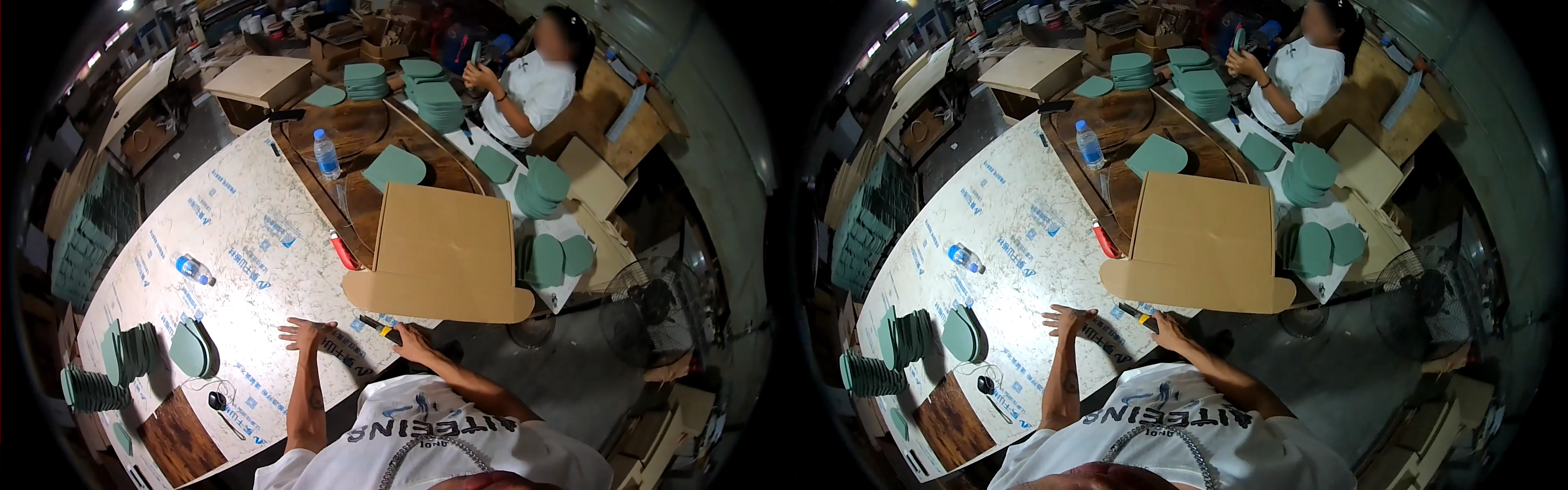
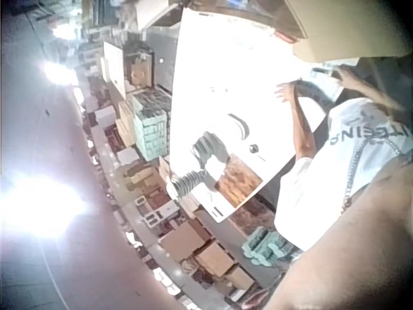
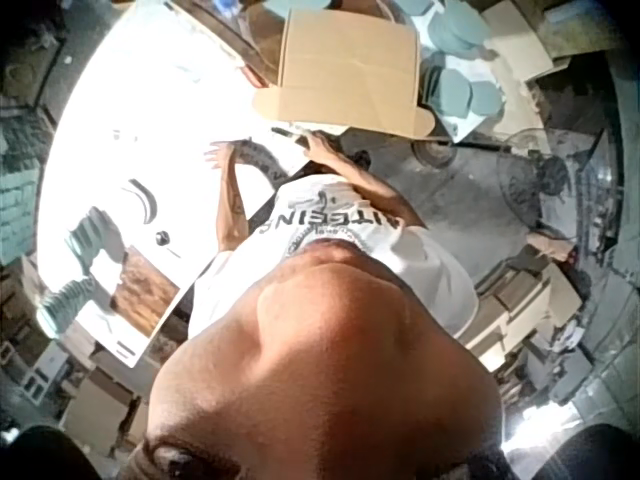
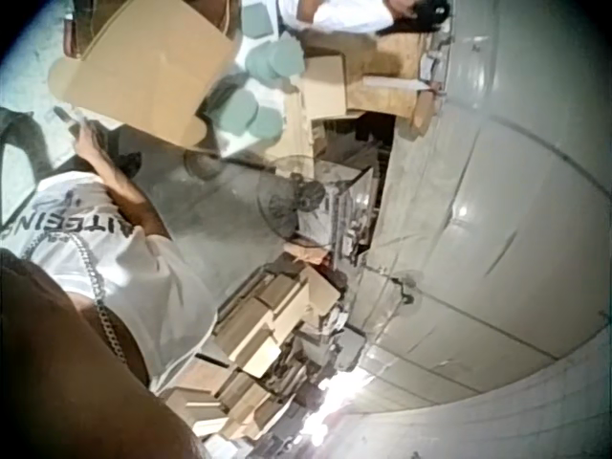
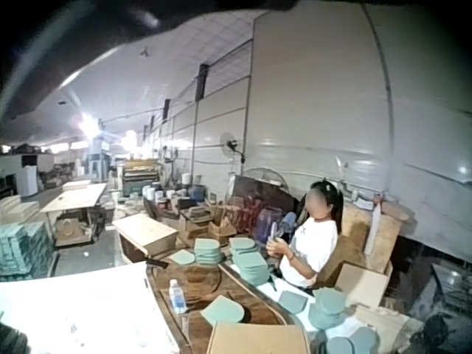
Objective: Trimming excess material from the edges of curved green foam pieces using a utility knife.
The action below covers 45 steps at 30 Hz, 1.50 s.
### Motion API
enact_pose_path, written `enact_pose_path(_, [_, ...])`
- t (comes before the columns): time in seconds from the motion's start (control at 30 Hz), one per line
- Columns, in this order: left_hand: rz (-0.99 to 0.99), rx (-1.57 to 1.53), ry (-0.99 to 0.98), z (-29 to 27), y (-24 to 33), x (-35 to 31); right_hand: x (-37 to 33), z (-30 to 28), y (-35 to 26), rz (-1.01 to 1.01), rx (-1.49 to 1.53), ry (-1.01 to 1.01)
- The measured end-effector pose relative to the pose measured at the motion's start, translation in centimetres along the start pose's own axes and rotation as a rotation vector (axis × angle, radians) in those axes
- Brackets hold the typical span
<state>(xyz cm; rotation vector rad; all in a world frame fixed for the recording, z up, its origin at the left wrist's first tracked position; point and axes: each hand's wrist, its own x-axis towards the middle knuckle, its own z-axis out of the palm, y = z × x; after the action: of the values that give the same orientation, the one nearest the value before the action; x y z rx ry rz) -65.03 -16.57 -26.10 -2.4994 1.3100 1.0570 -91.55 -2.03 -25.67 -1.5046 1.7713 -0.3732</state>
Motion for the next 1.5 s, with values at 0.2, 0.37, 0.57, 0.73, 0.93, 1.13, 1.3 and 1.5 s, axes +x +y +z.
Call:
enact_pose_path(0.2, [-0.019, 0.023, -0.010, -0.7, 0.9, -0.9, 0.1, 0.9, 0.8, -0.014, 0.016, 0.040])
enact_pose_path(0.37, [-0.040, 0.045, -0.023, -0.7, 1.1, -1.2, 0.2, 1.3, 1.3, -0.022, 0.032, 0.057])
enact_pose_path(0.57, [-0.026, 0.045, -0.013, -0.4, 1.0, -0.7, 0.5, 1.8, 1.7, -0.035, 0.053, 0.087])
enact_pose_path(0.73, [-0.022, 0.041, -0.006, -0.3, 0.8, -0.4, 0.6, 1.9, 1.8, -0.037, 0.074, 0.068])
enact_pose_path(0.93, [-0.016, 0.027, -0.008, -0.3, 0.4, -0.5, 0.4, 2.1, 1.7, -0.039, 0.061, 0.079])
enact_pose_path(1.13, [0.041, -0.004, 0.024, 0.6, -0.5, 0.9, -0.2, 1.5, 1.7, -0.071, -0.051, 0.059])
enact_pose_path(1.3, [0.021, 0.020, 0.027, 1.4, -0.3, 1.6, -4.8, -4.7, -3.5, -0.178, 0.103, -0.138])
enact_pose_path(1.5, [0.095, -0.021, 0.023, 0.7, -0.7, 0.9, -7.4, -9.6, -5.6, -0.139, 0.407, -0.158])
